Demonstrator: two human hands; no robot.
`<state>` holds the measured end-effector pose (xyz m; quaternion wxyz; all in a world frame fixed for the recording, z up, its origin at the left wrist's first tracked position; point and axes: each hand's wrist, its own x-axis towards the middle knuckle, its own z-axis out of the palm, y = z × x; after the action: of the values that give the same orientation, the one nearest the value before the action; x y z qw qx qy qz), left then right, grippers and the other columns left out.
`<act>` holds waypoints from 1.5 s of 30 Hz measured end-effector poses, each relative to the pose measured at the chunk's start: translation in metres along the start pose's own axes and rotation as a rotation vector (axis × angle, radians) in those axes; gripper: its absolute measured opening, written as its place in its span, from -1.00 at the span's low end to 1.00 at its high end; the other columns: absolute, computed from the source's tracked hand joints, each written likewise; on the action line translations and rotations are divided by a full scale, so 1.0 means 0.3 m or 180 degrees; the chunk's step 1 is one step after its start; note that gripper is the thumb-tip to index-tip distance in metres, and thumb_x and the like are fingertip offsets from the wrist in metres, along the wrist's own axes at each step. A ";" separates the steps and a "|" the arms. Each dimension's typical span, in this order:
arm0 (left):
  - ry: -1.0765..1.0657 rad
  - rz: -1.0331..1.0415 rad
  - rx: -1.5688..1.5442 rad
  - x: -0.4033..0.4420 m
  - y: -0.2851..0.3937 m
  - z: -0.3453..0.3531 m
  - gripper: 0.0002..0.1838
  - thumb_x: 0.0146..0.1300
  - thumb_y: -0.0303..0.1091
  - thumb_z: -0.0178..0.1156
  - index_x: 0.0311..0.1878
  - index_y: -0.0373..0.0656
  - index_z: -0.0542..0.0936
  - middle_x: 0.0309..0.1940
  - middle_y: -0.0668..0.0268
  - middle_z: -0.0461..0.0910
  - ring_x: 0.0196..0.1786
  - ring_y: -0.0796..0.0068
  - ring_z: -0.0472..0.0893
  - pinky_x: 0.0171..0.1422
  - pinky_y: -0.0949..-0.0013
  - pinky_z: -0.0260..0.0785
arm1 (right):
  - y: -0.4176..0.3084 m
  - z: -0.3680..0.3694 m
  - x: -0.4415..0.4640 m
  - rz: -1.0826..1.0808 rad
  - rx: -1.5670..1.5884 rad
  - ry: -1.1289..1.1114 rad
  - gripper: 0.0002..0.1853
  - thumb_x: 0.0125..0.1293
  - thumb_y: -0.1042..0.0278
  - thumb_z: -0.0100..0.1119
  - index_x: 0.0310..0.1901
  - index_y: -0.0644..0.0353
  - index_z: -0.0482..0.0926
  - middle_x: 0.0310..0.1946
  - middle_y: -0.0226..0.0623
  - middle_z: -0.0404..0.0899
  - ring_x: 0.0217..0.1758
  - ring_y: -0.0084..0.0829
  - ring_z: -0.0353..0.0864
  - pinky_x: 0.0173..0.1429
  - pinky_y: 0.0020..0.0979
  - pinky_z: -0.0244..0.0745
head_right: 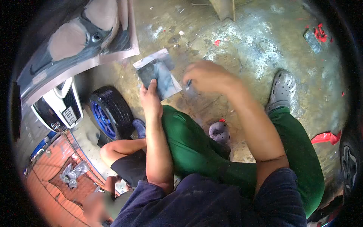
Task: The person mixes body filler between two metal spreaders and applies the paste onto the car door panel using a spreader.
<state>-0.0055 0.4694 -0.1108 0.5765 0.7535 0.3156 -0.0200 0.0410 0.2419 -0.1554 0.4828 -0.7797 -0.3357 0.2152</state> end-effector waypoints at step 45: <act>-0.0648 -0.0087 0.1318 0.020 -0.128 -0.011 -0.60 0.39 -0.27 0.14 0.16 -0.36 0.51 -0.08 0.17 0.65 -0.06 0.42 0.57 0.07 0.35 0.39 | -0.477 -0.045 0.585 0.0992 0.7188 0.2644 -0.92 0.31 0.55 0.15 -0.18 0.31 0.49 -0.26 -0.15 0.51 -0.22 -0.33 0.53 -0.22 -0.33 0.57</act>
<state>-0.0209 0.4803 -0.1447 0.4381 0.8454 0.2551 -0.1680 0.1243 0.4063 -0.0230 0.9306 0.0386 0.3187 0.1761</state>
